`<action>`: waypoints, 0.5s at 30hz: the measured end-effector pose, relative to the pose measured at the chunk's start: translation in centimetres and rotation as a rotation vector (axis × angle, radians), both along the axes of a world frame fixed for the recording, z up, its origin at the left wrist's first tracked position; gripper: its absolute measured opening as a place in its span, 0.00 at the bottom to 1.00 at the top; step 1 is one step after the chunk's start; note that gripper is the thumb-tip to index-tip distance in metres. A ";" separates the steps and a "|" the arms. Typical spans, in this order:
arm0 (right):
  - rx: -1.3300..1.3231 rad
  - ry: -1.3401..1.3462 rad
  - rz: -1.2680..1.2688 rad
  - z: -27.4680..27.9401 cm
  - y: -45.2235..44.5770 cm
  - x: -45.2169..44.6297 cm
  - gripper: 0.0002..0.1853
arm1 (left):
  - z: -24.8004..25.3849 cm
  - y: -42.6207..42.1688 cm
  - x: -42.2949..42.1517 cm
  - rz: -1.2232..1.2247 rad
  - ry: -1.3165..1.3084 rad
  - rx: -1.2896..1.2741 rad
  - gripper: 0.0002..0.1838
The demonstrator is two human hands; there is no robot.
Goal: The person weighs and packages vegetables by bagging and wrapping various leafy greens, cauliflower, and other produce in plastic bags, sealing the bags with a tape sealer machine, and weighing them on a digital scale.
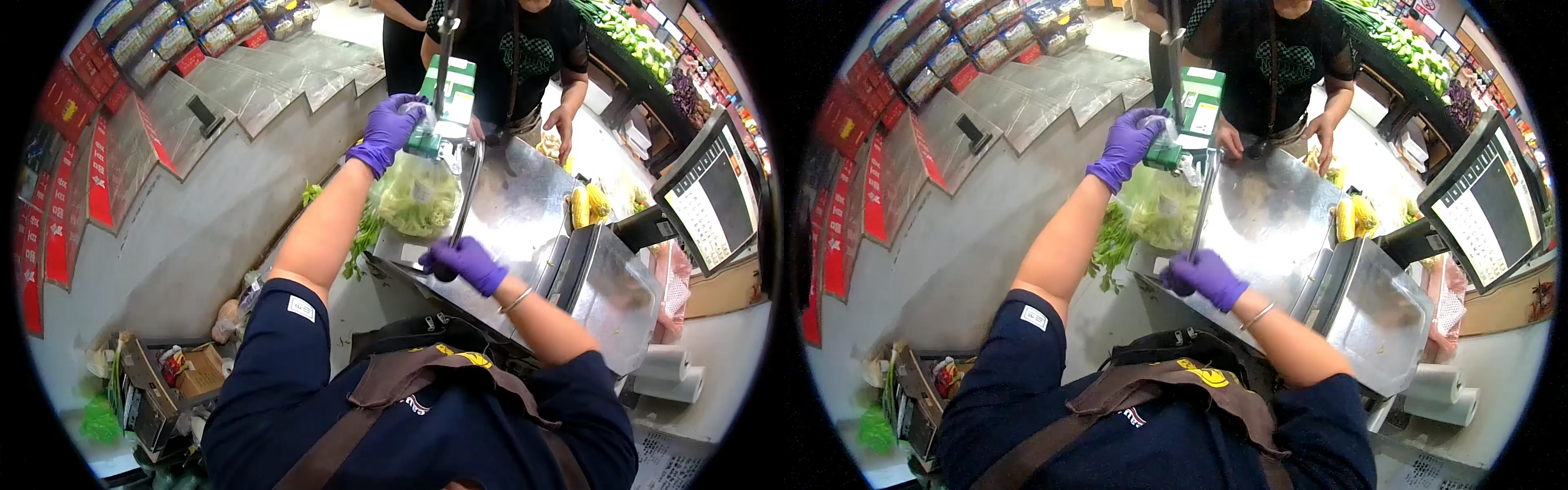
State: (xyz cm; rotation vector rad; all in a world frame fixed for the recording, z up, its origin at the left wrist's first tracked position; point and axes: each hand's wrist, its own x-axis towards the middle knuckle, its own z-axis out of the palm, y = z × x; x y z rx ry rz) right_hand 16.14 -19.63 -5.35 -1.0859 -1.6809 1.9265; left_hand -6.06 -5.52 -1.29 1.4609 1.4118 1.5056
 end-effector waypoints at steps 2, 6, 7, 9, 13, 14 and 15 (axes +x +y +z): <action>-0.035 -0.007 -0.114 -3.3 -1.7 -0.6 0.19 | 1.5 -1.3 0.2 -0.037 0.089 -0.045 0.17; -0.069 0.051 -0.170 -1.9 -2.1 -0.5 0.19 | 3.5 -2.9 0.8 -0.091 0.295 0.040 0.20; -0.082 0.054 -0.136 -0.2 -1.7 -0.5 0.19 | 3.9 -2.9 1.2 -0.075 0.398 0.071 0.19; 0.026 0.108 -0.040 4.4 0.1 0.3 0.26 | 5.7 -3.8 2.1 -0.024 0.604 0.126 0.17; 0.094 0.481 -0.588 -0.5 8.3 2.2 0.18 | 4.1 -1.5 5.3 -0.022 0.560 0.207 0.10; 0.213 0.297 -0.556 -0.7 8.9 1.3 0.18 | 2.2 0.2 6.4 -0.192 0.361 0.253 0.08; 0.333 0.112 -0.523 -0.8 9.4 0.5 0.18 | 4.5 -1.8 8.4 -0.060 0.745 0.264 0.08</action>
